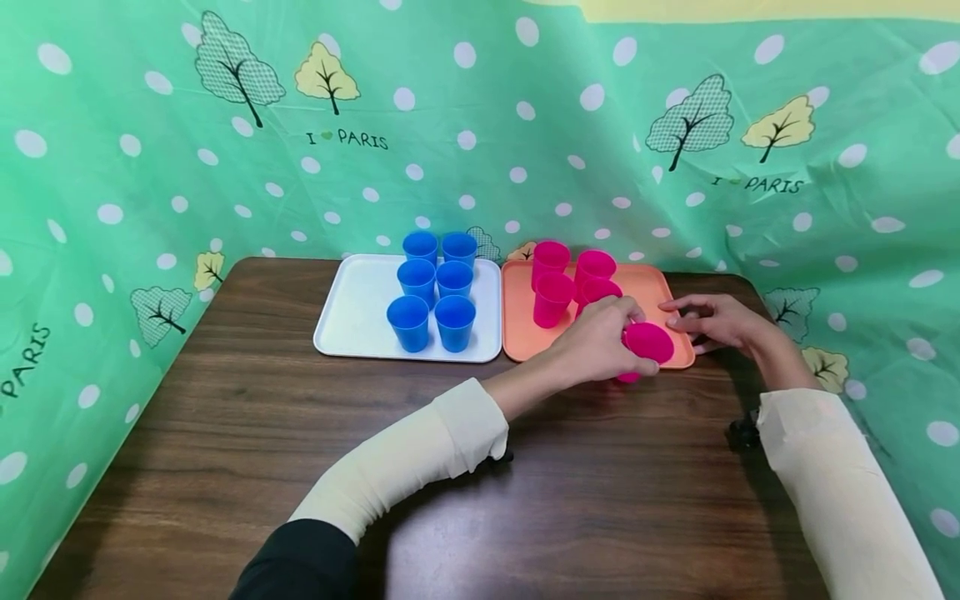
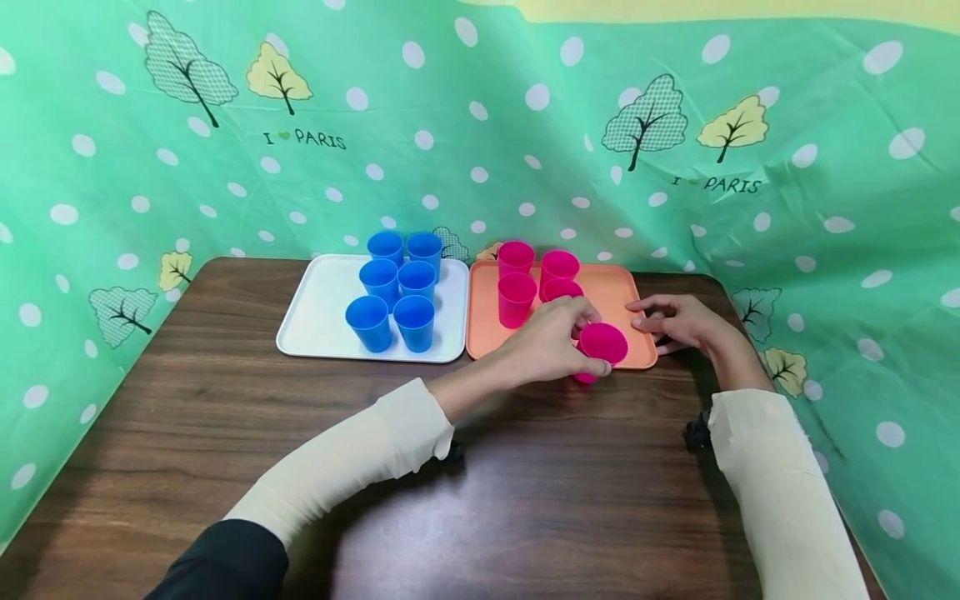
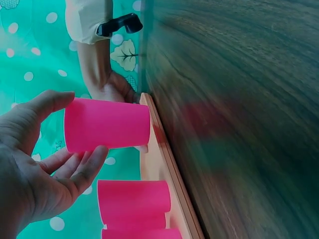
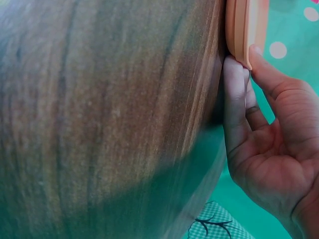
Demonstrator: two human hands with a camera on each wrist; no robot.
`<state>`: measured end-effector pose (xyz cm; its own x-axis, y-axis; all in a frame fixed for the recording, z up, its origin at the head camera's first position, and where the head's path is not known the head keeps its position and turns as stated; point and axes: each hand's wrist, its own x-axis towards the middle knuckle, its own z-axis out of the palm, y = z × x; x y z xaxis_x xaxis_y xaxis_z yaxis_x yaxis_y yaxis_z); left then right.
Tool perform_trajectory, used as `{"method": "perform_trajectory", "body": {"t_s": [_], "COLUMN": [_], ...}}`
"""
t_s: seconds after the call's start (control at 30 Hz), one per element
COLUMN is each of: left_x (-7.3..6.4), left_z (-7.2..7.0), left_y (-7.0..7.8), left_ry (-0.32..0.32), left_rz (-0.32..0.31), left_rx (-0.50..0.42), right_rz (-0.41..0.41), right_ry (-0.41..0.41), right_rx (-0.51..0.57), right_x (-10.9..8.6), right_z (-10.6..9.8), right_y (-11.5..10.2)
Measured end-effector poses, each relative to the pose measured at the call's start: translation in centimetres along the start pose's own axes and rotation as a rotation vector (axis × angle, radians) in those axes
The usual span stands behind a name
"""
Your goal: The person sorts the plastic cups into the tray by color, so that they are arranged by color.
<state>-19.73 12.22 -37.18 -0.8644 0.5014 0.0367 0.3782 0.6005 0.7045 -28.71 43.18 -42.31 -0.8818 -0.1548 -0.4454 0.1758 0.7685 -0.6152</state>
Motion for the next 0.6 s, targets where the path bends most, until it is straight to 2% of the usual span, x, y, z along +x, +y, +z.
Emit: {"method": "perform_trajectory", "body": {"t_s": [0.43,0.6], "left_x": [-1.1,-1.4], "left_z": [-1.2,-1.4], "left_y": [-1.4,-2.1], "left_ry": [0.078,0.122], "left_rz": [-0.007,-0.028], "left_rx": [-0.022,-0.042], "right_rz": [-0.002,-0.001], "right_ry": [0.01,0.011], "right_rx": [0.006,0.003], "right_x": [0.4,0.4], "right_z": [-0.1,0.0], "right_y": [0.6,0.7]}}
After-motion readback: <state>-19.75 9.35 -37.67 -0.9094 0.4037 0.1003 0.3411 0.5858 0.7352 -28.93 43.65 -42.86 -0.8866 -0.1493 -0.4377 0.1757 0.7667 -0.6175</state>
